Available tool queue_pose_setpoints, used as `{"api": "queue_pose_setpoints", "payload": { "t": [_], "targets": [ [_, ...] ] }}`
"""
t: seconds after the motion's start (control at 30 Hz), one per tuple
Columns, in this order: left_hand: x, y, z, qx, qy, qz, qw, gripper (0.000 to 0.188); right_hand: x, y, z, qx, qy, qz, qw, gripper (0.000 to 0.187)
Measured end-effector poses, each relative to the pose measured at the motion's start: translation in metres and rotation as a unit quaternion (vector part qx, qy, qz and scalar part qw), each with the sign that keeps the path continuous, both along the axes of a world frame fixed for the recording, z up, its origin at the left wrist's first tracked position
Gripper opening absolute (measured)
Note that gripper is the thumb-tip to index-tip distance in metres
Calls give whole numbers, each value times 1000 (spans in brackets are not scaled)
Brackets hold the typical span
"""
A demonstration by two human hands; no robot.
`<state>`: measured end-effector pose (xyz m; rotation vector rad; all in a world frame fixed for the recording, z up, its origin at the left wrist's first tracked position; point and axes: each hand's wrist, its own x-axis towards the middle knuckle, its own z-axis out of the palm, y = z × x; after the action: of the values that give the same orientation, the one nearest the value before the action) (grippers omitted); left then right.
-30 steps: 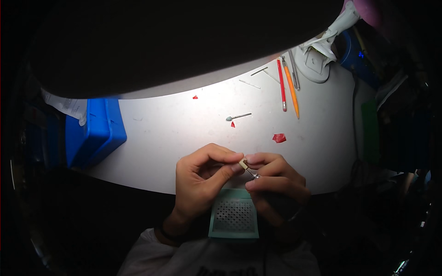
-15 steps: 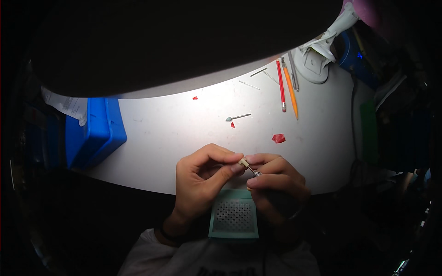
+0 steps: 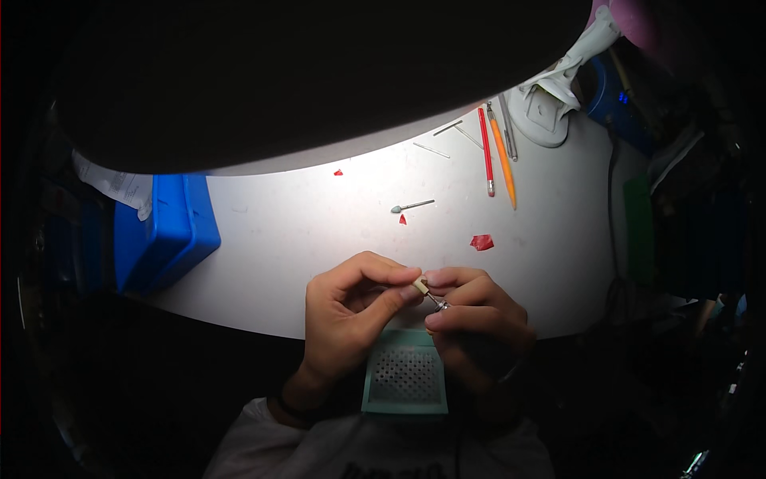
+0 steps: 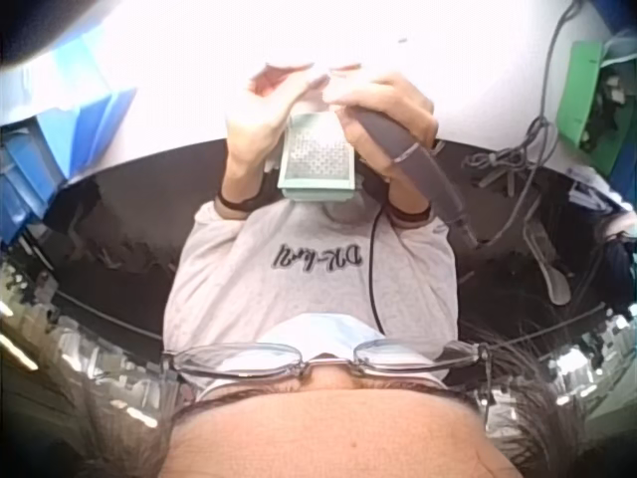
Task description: Using a handheld rotary tool to grind or polish a small yellow component.
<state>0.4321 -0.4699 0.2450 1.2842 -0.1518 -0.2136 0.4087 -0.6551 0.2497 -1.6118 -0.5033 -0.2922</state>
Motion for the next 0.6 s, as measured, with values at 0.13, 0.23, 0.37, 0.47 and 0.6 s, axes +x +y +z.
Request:
{"api": "queue_pose_setpoints", "payload": {
  "t": [0.13,0.23,0.37,0.47,0.6],
  "targets": [
    [-1,0,2,5,7,0,1000,13,-1,1,2,8,11,-1,1000,35],
    [-1,0,1,3,1,3,1000,13,-2,-1,1,-13,6,7,1000,33],
    [-1,1,0,14,-9,-1,1000,14,-2,-1,-6,-2,-5,14,1000,33],
    [-1,0,1,11,0,-4,1000,15,-7,4,-6,47,30,-39,998,33],
    [-1,2,1,-5,14,-29,999,16,-6,8,2,-4,39,-128,991,33]
  ]
}}
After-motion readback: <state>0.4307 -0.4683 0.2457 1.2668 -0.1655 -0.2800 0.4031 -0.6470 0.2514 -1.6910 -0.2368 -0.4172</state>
